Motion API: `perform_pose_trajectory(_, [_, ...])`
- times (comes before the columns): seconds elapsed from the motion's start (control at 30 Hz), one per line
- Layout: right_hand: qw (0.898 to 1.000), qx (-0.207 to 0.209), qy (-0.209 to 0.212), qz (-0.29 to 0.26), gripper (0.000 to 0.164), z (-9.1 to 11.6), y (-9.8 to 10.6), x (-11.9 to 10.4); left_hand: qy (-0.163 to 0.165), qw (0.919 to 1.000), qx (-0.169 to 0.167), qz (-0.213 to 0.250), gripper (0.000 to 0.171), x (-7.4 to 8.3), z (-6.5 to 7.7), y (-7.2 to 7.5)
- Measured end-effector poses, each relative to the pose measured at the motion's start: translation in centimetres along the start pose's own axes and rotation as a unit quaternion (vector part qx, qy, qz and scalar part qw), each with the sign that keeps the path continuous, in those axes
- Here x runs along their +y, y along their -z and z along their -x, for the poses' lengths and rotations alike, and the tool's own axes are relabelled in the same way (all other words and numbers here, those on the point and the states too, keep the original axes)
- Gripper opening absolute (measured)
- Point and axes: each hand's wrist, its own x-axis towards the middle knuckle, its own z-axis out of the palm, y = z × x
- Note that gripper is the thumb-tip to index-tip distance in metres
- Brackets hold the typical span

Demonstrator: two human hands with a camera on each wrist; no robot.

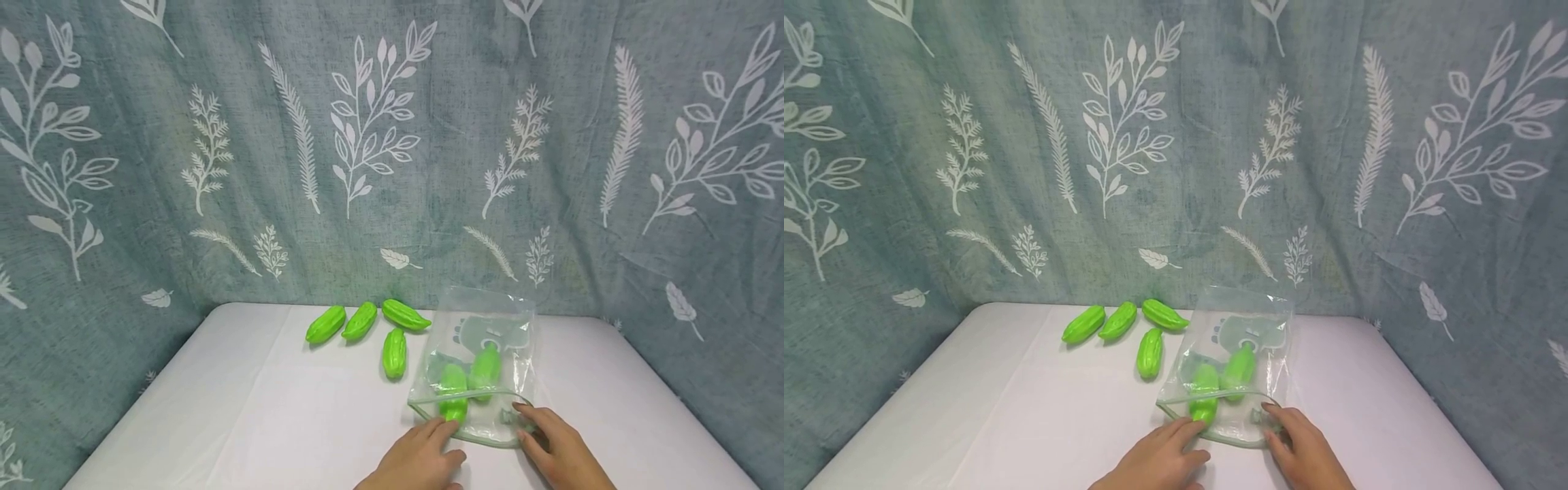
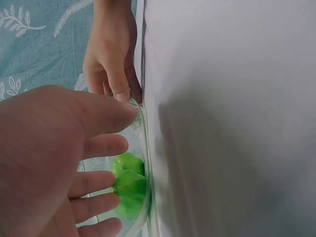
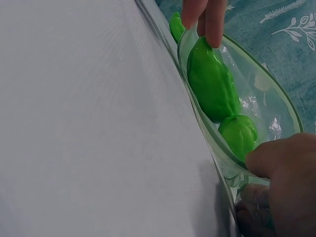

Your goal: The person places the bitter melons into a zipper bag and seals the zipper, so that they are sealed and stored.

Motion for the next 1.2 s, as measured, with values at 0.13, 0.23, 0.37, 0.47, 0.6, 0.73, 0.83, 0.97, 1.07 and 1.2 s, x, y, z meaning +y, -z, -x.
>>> perform_pose_trajectory(0.13, [1.0,-0.006,-0.007,-0.001,0.041,0.0,0.0,0.0,0.007,0.9999,-0.005,0.009,0.03,-0.1,0.0,-0.1])
perform_pose_trajectory(0.23, [1.0,0.002,0.002,0.004,0.042,0.1,-0.1,0.0,0.017,0.9995,-0.017,0.022,0.029,-0.2,-0.2,-0.1])
perform_pose_trajectory(0.37, [1.0,0.015,0.018,0.007,0.042,0.2,-0.2,0.1,0.025,0.9983,-0.033,0.04,0.029,-0.3,-0.7,-0.1])
perform_pose_trajectory(0.47, [0.999,0.021,0.024,0.007,0.042,0.3,-0.2,0.1,0.024,0.9978,-0.037,0.049,0.029,-0.5,-1.0,0.0])
perform_pose_trajectory(0.6, [0.999,0.023,0.029,0.008,0.043,0.3,-0.1,0.1,0.026,0.9983,-0.024,0.047,0.029,-0.8,-1.3,-0.1])
perform_pose_trajectory(0.73, [0.999,0.033,0.042,0.008,0.043,0.3,-0.1,0.3,0.028,0.9985,-0.017,0.044,0.03,-1.0,-1.7,-0.4])
perform_pose_trajectory(0.83, [0.998,0.041,0.054,0.006,0.042,0.3,-0.2,0.5,0.026,0.9983,-0.023,0.046,0.031,-1.0,-1.9,-0.5])
perform_pose_trajectory(0.97, [0.998,0.041,0.056,0.003,0.042,0.2,-0.4,0.6,0.027,0.9985,-0.03,0.038,0.033,-0.9,-2.3,-0.8])
perform_pose_trajectory(1.07, [0.999,0.034,0.041,-0.003,0.041,0.2,-0.4,0.5,0.03,0.9984,-0.035,0.032,0.035,-0.9,-2.6,-0.9])
perform_pose_trajectory(1.2, [0.999,0.03,0.033,-0.015,0.04,0.1,-0.4,0.5,0.041,0.9977,-0.04,0.037,0.035,-0.9,-2.9,-0.9])
